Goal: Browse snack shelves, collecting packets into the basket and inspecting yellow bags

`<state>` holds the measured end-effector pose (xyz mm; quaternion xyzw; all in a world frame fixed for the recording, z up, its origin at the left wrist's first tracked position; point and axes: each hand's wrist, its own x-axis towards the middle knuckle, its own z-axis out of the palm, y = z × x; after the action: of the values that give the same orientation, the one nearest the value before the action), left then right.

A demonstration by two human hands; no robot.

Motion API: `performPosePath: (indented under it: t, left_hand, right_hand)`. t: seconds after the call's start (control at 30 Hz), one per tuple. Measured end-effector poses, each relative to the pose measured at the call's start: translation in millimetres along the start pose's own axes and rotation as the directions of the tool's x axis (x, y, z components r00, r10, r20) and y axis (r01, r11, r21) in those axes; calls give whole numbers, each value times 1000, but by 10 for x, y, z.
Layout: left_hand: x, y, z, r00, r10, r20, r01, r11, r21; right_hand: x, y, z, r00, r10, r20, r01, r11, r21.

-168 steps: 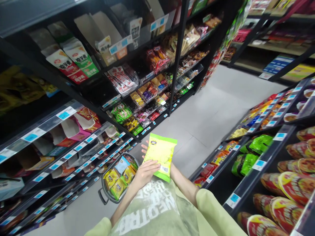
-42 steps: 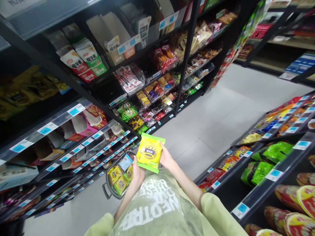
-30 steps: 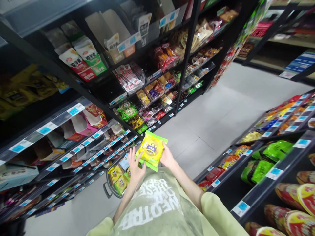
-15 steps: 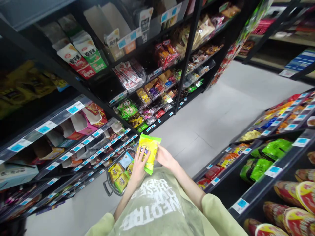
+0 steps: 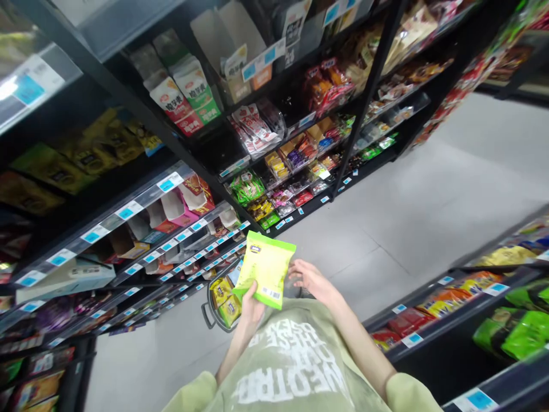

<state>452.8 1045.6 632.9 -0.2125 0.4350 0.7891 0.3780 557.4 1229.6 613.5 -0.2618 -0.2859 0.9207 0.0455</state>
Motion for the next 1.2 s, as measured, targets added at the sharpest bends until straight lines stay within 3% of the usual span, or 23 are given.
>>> performPosePath:
  t: [0.13,0.2,0.4,0.57,0.83,0.97,1.2]
  left_hand:
    - [-52,-119,62,985,-105,139,103,994,23]
    - [-46,-168,135,972,-129,196,124,992,37]
    - [65,-233,312,988,90,123,-94,995,22]
    - [132,-245,214,992,80,101,-92,989,117]
    - [112,-382,337,986,31,166,-61,982,179]
    - [101,-422,398,983,97,159,-124,978,168]
    - [153,-484,310,977,155,147,-180,967,178]
  right_hand:
    - [-46,22,186,995,-90,-42,91,996,7]
    - [-55,22,280,987,-104,-118,111,993,50]
    - [27,-34,296,909,-177,-377,240,962,128]
    - [107,-33,171,842,-97,-530,276,922,270]
    - [137,-85,-46,792,-33,-610,304,887,346]
    - [137,-113,-72,755,-71,-652,362,874,324]
    - [125,-138,-154,709,-139,-691,445,849,285]
